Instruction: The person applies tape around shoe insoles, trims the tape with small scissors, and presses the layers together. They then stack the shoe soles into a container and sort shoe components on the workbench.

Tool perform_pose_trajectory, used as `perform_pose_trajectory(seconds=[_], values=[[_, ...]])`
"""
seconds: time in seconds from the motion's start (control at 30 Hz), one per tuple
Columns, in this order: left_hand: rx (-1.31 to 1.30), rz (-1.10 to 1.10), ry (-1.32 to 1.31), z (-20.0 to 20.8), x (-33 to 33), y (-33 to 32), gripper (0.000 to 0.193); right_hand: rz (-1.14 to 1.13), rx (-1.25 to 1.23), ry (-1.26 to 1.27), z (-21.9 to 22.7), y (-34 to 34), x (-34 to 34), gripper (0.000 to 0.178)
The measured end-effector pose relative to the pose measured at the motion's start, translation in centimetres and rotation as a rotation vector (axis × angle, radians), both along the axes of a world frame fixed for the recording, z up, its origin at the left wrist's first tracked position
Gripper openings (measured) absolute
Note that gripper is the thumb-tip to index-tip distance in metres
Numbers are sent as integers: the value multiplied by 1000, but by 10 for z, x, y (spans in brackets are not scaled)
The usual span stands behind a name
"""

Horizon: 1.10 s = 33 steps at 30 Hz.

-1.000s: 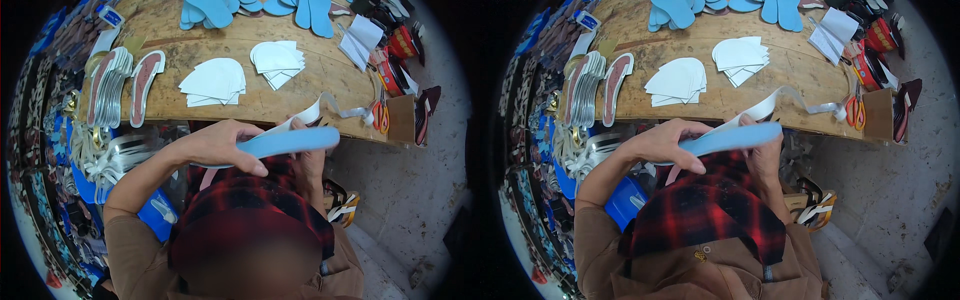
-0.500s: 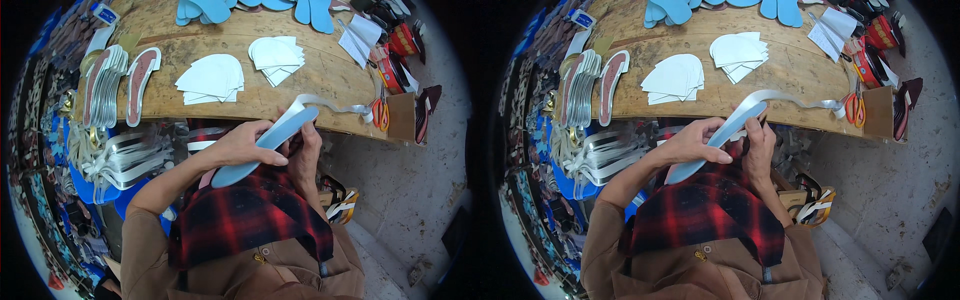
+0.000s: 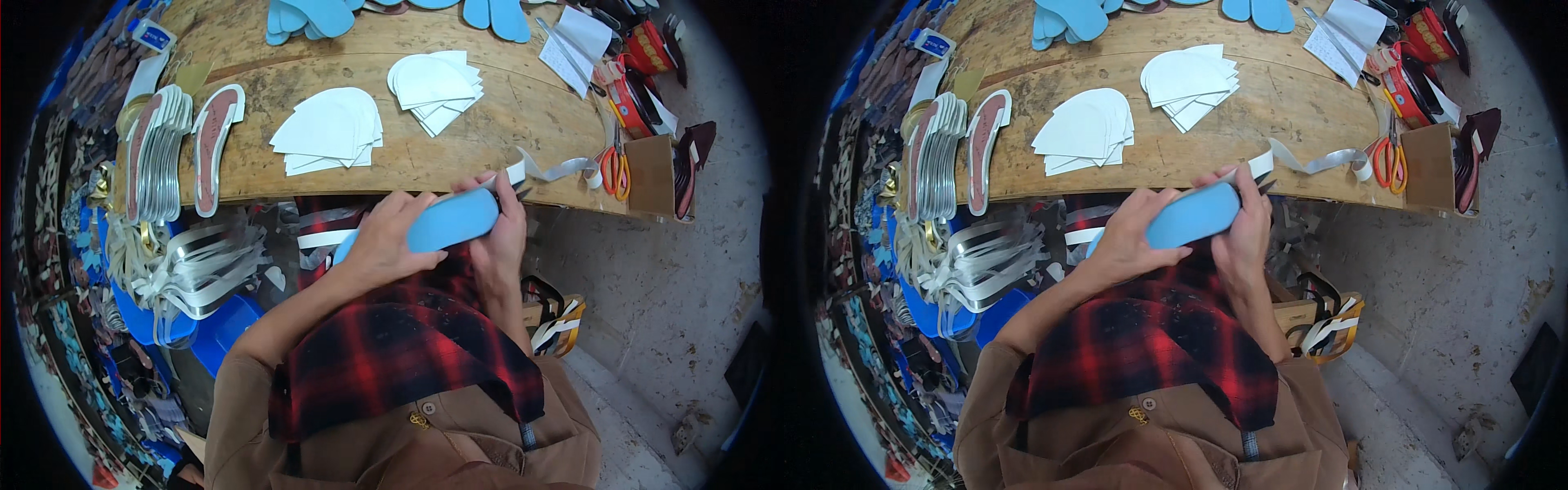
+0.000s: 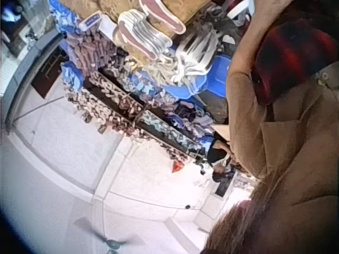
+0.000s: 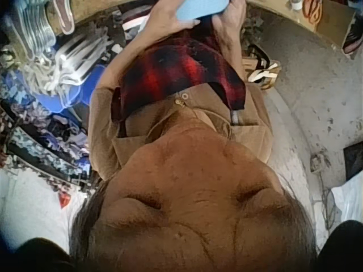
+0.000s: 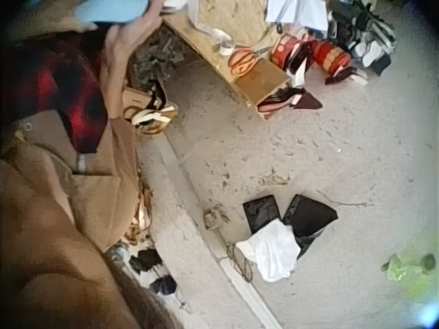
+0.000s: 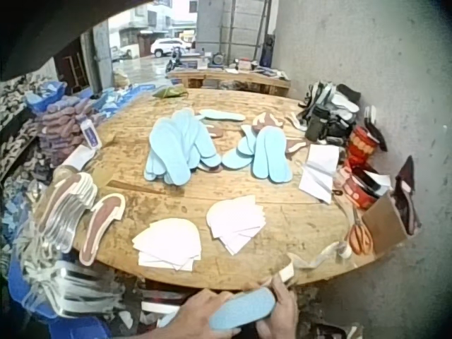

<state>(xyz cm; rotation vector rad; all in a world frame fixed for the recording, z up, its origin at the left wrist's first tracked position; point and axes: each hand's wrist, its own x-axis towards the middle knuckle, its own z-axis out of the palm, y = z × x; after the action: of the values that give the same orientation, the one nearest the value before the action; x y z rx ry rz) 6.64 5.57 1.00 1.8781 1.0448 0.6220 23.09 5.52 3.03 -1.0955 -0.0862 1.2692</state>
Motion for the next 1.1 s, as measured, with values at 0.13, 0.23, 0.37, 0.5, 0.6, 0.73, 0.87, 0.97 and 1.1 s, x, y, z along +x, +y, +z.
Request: perform_pose_trajectory(seconds=[0.13,0.23,0.37,0.5,0.6,0.73,0.87,0.97,1.1], values=[[-587,-221,-177,20,-6,30,42,220,269,273,-24,2,25,30],[-788,-342,-176,26,-4,51,43,241,273,359,-16,5,21,30],[-734,-385,-140,8,-18,31,43,267,319,427,-20,6,21,30],[-894,-368,-143,-3,-63,5,54,339,382,416,-13,7,19,29],[-306,-225,120,33,-37,26,70,266,277,102,0,15,3,30],[-2,-45,130,75,6,38,87,194,253,-281,40,25,-26,39],[-292,-90,-178,66,0,34,78,378,247,-377,50,34,15,34],[-381,-215,-286,57,-6,30,67,405,259,-450,39,28,32,28],[286,-127,-69,48,-11,39,71,308,328,-327,33,-1,51,23]])
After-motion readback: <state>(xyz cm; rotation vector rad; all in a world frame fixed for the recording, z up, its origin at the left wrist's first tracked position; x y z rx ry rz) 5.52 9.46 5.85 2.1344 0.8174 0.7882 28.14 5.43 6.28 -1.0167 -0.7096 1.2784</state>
